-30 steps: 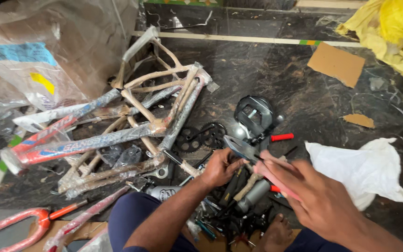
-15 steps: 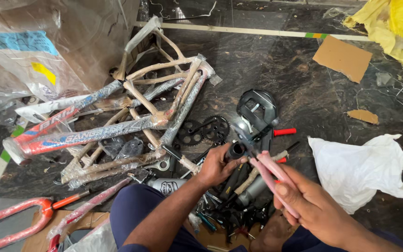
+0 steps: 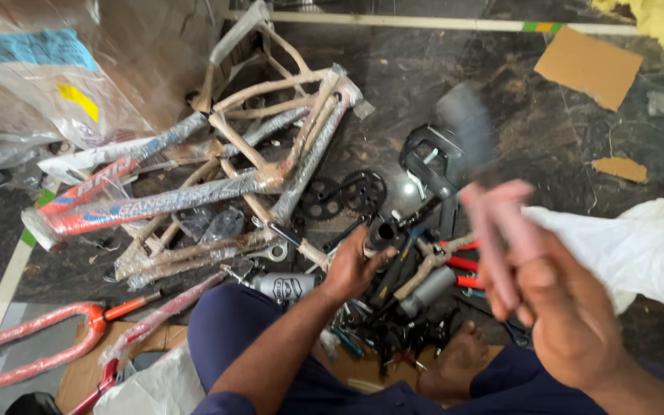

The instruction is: The person organizes and fits various bicycle components including a handlebar, grips, brake levers, and a frame while seated on the floor surrounded by tools and spare parts.

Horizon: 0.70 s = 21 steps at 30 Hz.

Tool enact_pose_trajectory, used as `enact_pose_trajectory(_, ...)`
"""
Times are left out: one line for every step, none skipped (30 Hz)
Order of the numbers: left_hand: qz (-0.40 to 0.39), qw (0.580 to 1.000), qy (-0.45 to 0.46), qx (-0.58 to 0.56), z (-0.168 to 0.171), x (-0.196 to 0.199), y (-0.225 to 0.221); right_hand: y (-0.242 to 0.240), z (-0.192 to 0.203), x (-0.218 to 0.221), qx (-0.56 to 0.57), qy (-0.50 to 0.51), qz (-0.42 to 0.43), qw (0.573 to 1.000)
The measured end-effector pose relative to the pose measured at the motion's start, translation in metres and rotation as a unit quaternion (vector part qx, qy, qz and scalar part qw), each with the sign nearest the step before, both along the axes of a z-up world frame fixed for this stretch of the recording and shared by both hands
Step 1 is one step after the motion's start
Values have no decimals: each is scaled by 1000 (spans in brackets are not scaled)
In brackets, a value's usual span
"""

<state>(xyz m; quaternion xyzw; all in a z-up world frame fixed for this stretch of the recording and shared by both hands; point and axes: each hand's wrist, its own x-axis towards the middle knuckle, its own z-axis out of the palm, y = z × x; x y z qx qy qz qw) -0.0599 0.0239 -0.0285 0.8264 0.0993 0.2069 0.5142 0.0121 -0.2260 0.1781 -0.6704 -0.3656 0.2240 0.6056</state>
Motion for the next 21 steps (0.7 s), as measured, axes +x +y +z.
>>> enact_pose_trajectory(4, 1000, 15, 1, 0, 2, 3, 6, -7, -3, 0, 1, 1, 1000)
enact_pose_trajectory(4, 1000, 16, 1, 0, 2, 2, 17, -17, -9, 10, -4, 21, 1000)
enact_pose_trajectory(6, 1000, 18, -14, 1, 2, 1, 22, -22, -14, 22, -8, 40, 999)
enact_pose_trajectory(8, 999, 21, -30, 1, 1, 1, 25, -22, -13, 23, -7, 39, 999)
enact_pose_trajectory(8, 999, 24, -31, 0, -2, -2, 28, -21, -11, -147, 35, 67, 986)
enact_pose_trajectory(17, 1000, 13, -12, -1, -5, -4, 28, -19, -10, -312, 76, 96, 942)
enact_pose_trajectory(23, 1000, -4, 10, 0, -1, -2, 25, -14, -8, -310, 73, 93, 943)
enact_pose_trajectory(20, 1000, -7, 13, 2, 4, 2, 22, -9, -5, -233, 39, 46, 971)
enact_pose_trajectory(20, 1000, -6, -10, 1, 1, 2, 18, -7, -7, -160, 11, 6, 987)
enact_pose_trajectory(20, 999, -6, -33, -1, -2, 0, 14, -9, -10, -165, 15, 9, 986)
enact_pose_trajectory(21, 999, -6, -32, 0, -2, 1, 15, -11, -10, -23, -34, 0, 999)
enact_pose_trajectory(24, 999, 0, -26, 0, -1, 2, 14, -15, -9, 119, -83, -10, 989)
enact_pose_trajectory(29, 999, 6, -21, -1, -2, 2, 18, -24, -11, 120, -82, -8, 989)
enact_pose_trajectory(31, 999, 7, -21, -2, -2, 3, 28, -36, -15, -26, -57, 43, 997)
enact_pose_trajectory(33, 999, 1, -10, -3, -2, 4, 31, -43, -17, -171, -31, 90, 981)
enact_pose_trajectory(34, 999, -5, 0, -4, -1, 4, 29, -46, -16, -171, -31, 89, 981)
enact_pose_trajectory(29, 1000, -7, 3, -5, 0, 4, 31, -48, -14, -268, 47, 58, 960)
enact_pose_trajectory(29, 1000, 1, 7, -5, -2, 2, 32, -47, -12, -361, 126, 28, 924)
enact_pose_trajectory(39, 999, 10, 7, -7, -5, -3, 29, -45, -8, -363, 125, 31, 923)
enact_pose_trajectory(41, 999, 10, 5, -9, -1, 1, 26, -42, -3, -219, 32, 11, 975)
enact_pose_trajectory(51, 998, 32, 4, -12, 1, 5, 21, -41, -6, -74, -53, -8, 996)
